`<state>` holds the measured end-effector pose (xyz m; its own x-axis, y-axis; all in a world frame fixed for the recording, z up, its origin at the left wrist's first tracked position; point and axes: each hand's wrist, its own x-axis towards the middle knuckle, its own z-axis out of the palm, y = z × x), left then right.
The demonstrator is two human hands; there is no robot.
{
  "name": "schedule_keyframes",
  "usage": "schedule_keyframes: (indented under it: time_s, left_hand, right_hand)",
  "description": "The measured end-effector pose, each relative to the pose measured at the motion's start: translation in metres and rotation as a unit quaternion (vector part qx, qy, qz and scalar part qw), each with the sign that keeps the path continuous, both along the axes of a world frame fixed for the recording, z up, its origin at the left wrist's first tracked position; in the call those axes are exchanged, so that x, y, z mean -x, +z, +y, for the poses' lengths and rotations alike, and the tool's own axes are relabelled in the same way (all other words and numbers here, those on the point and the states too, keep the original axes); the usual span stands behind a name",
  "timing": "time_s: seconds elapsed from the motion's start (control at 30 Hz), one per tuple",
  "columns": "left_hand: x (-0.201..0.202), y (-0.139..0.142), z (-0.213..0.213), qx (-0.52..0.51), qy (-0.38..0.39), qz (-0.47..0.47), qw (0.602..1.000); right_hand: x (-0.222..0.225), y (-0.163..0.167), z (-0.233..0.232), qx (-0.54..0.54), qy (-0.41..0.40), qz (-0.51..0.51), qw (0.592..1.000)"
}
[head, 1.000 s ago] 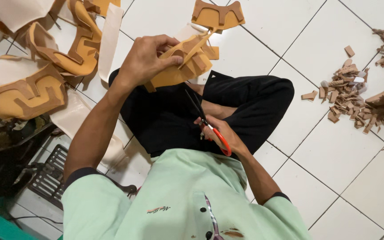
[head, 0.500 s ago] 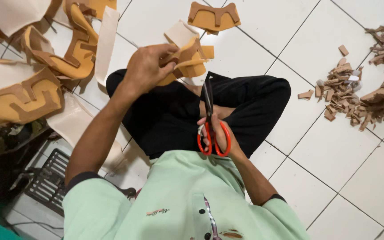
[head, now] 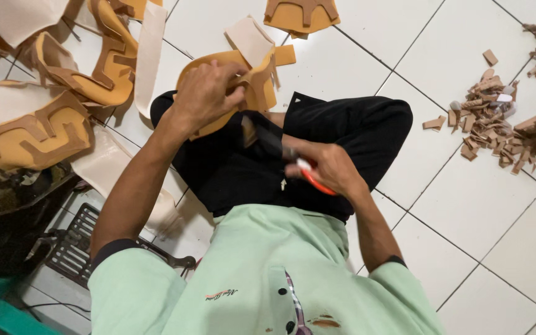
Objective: The person sits on the floor and uses scissors to cut a long strip of tan material into smaller, shaped pieces. They hold the material with one hand and cut with the other, occasionally adjusting the strip's position.
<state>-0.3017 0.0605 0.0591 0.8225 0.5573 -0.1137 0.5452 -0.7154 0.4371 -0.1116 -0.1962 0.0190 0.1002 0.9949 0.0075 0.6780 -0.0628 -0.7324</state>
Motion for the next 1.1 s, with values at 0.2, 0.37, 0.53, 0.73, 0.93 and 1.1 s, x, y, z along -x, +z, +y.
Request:
schedule_keyframes:
  time_s: [0.2,0.37,0.53,0.73,0.93,1.1]
  left_hand:
    - [0.004,0.001,0.018,0.188,0.087,-0.039,0.977]
    - [0.005,0.009,0.009,0.242,0.025,-0.141,0.960]
    - [0.011,0.016,-0.008,0.273,0.033,-0.109,0.955]
    - [0.013,0.018,-0.018,0.308,0.049,-0.100,0.945]
    - [0.011,0.021,-0.025,0.282,0.015,-0.083,0.956]
    - [0.003,0.023,-0.037,0.314,-0.023,-0.119,0.942]
  right_hand:
    - [0.023,-0.021,-0.032,0.084,-0.040,0.175,0.980]
    - [0.044,-0.041,-0.025,0.113,-0.035,0.456,0.882]
    - [0.048,-0.042,-0.011,0.019,-0.022,0.391,0.920]
    - [0.053,-0.038,-0.007,0.007,-0.025,0.401,0.916]
    - [0.057,-0.035,-0.012,0.043,-0.072,0.399,0.913]
    - [0.056,-0.035,-0.013,0.018,-0.066,0.420,0.905]
